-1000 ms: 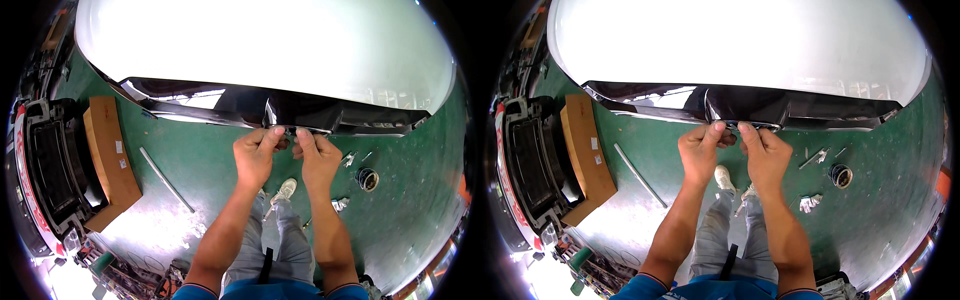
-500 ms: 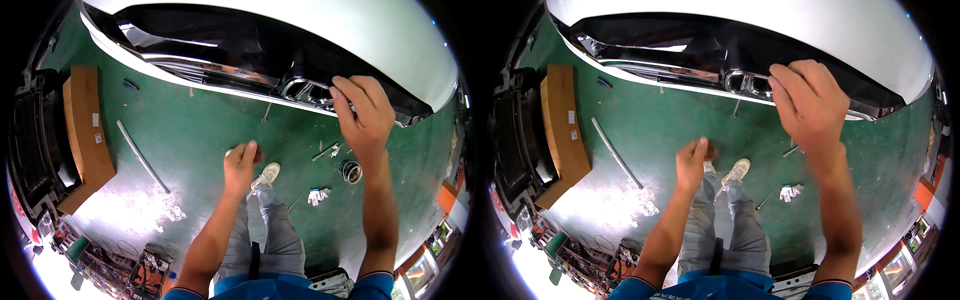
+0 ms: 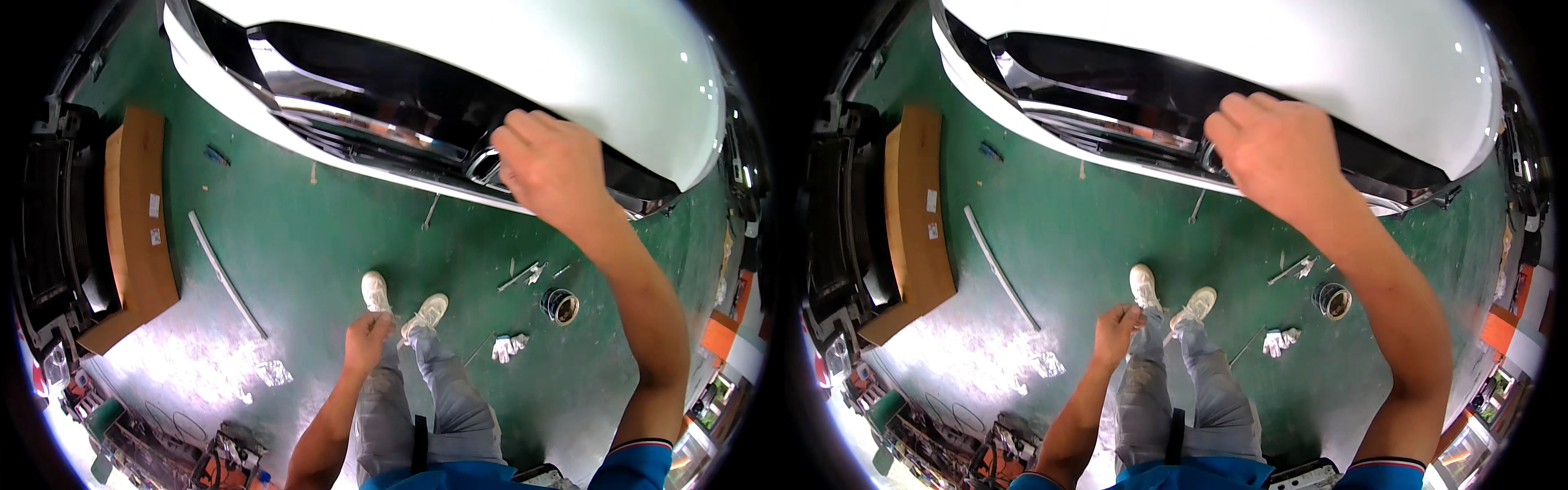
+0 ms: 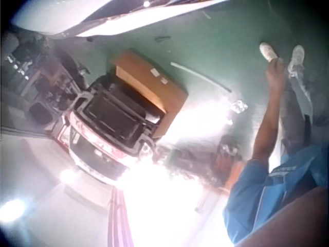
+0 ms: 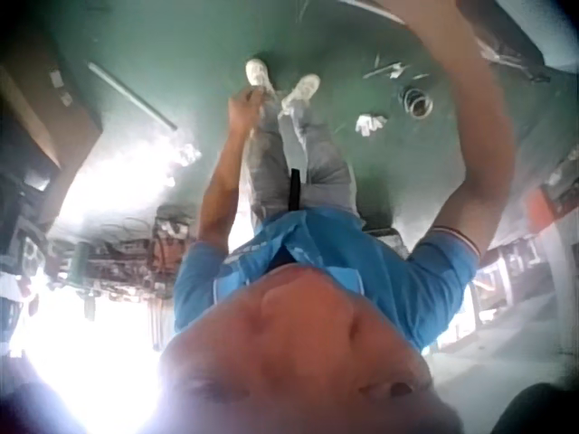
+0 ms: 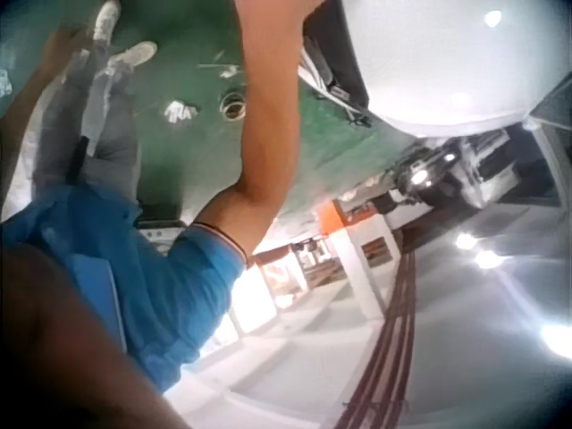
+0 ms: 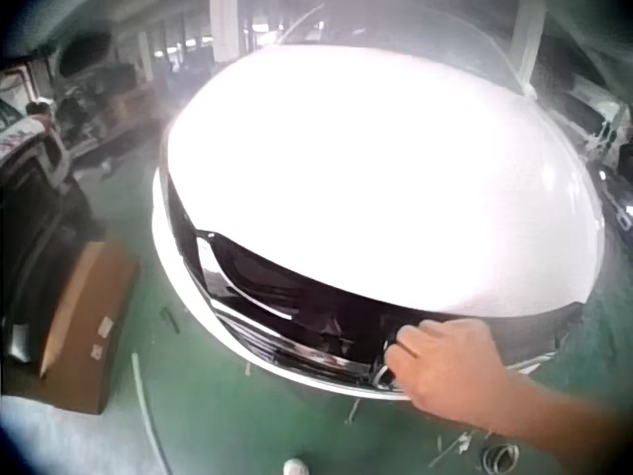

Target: The person installs a chrome Honda emblem onto the front grille of a white car. They align the emblem, press it into place, and then use a small tool to secure the fasteners on the back of the emblem. Finally, they adjust the front bumper cover near the wheel arch.

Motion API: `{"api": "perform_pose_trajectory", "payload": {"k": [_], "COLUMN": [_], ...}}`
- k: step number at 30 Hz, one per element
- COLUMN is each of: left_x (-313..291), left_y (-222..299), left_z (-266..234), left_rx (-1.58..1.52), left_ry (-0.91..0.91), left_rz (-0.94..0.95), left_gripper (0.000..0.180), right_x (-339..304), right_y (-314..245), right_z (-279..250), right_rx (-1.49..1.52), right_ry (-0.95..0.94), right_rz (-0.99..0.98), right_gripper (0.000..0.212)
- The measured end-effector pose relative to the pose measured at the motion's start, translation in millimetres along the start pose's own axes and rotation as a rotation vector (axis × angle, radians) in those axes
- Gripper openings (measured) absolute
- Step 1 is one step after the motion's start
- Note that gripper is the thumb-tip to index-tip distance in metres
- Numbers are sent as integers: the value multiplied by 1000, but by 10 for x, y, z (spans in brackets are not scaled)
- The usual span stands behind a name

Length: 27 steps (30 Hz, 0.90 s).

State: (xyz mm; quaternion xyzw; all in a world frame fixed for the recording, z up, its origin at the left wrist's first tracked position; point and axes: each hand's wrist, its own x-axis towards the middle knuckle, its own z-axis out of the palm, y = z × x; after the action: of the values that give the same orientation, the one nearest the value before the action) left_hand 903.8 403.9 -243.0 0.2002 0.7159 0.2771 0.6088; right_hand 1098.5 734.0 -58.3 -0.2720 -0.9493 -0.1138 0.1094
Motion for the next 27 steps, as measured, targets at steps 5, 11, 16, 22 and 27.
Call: {"api": "perform_pose_trajectory", "payload": {"k": [5,11,16,22,27], "left_x": [-128,-389,-666,-1394,-1632], "left_y": [-148,162,993,1577,1276], "left_z": [-91,75,658,1142,1659], "left_rx": [23,43,-629,611,817], "left_ry": [-66,-157,-364,-197,-375], "left_rz": [45,62,-153,560,1311], "left_gripper": [32,39,42,40,30], "right_x": [-61,-929,-1613,-2882,-2901], "right_y": [63,-547,-2004,-2606,-2943], "right_z": [-91,-524,-231,138,-68], "right_rx": [-69,519,2130,1861,2709], "right_ry": [-206,-470,-501,-77,731], "right_rz": [-8,630,859,1466,1905], "right_gripper": [8,18,23,17,26]}}
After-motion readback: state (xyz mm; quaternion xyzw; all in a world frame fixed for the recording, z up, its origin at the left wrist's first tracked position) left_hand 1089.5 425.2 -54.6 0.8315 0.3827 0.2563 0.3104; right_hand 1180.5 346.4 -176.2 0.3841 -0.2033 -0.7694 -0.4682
